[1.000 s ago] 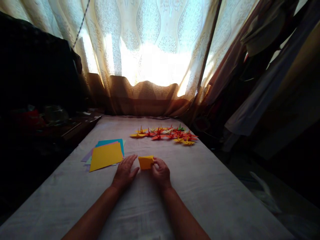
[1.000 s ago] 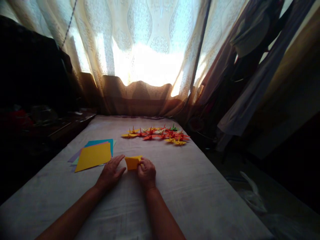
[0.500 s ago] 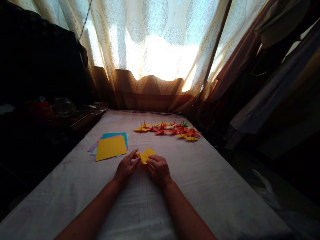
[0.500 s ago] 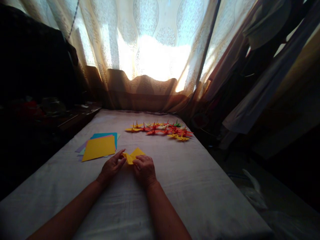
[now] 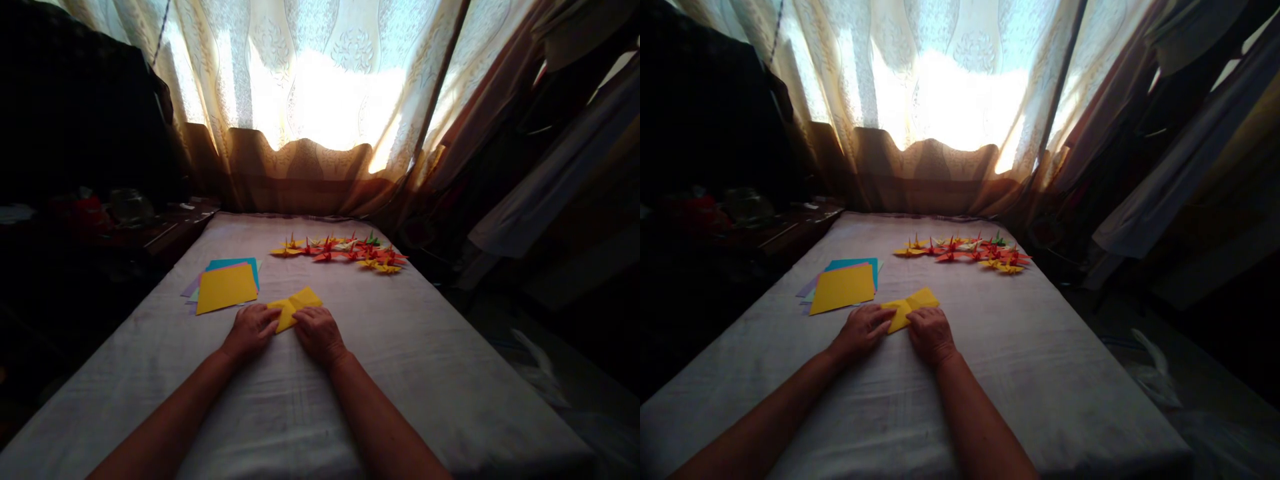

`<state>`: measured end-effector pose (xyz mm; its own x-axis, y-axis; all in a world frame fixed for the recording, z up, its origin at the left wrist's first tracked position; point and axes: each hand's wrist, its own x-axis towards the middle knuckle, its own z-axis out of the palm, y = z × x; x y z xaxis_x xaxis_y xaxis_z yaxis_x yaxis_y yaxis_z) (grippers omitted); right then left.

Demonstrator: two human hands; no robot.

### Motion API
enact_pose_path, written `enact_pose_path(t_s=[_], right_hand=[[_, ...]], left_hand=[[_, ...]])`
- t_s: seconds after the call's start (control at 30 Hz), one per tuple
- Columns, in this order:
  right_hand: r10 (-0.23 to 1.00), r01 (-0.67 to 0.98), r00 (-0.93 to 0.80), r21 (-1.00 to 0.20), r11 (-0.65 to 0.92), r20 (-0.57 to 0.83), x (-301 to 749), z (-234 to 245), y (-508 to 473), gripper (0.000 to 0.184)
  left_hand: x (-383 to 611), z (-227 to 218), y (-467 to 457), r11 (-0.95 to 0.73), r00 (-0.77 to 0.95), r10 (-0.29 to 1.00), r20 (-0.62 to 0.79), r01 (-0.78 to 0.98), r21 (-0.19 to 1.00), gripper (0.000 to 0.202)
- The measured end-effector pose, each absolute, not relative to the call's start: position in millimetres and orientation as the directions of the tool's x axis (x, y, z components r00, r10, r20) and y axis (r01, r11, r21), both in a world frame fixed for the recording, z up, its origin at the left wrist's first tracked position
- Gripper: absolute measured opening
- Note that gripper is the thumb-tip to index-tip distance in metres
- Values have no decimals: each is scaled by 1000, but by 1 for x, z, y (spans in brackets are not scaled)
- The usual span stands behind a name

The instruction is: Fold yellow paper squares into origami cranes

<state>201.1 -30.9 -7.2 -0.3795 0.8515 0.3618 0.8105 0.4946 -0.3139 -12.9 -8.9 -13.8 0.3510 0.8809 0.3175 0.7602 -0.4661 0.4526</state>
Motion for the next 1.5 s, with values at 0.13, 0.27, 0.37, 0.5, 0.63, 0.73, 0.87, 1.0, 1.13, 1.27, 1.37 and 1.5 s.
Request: enact_pose_path(t_s=[0.13,0.27,0.37,0.5,0.63,0.73,0.87,1.0,1.13,1.27,1.37,1.5], right_hand=[[872,826,-352,-325,461,341,201,-6,-32,22],[875,827,-350,-329,456,334,200,-5,-33,17],[877,832,-352,-320,453,326,200,-4,-33,18],[879,846,-352,-292,446,323,199,-3,-34,21],[876,856,-354,-264,444,327,200,-3,-33,18],[878,860,-359,-253,443,315,200,-3,-32,19],[883,857,-359,-266,440,303,199,-1,-32,17],[919,872,-307,-314,376,248,199,2,-26,15],[945,889,-255,-335,312,204,196,5,-17,16],[969,903,-160,-369,221,188,191,3,-15,16],[979,902,-82,-404,151,184,186,1,-16,13],[986,908,-18,-411,85,164,182,-1,-16,13]], left_hand=[[-26,-18,-11,-503,421,863,280,773,387,42],[-32,-14,-9,-643,570,764,303,714,278,43],[-27,-9,-4,-732,662,678,319,648,211,30],[-17,-7,0,-762,696,640,325,630,152,20],[-12,-6,-4,-767,690,636,347,616,180,26],[-12,-5,-10,-753,666,654,358,616,229,31],[-11,-2,-15,-693,608,719,336,664,280,31],[-8,0,-9,-608,517,789,332,738,294,30],[-8,-1,1,-518,420,847,326,791,325,19],[-9,0,3,-500,385,851,357,801,329,26],[-7,0,-7,-621,489,751,444,752,222,28],[-2,-7,-23,-770,672,612,417,627,121,33]])
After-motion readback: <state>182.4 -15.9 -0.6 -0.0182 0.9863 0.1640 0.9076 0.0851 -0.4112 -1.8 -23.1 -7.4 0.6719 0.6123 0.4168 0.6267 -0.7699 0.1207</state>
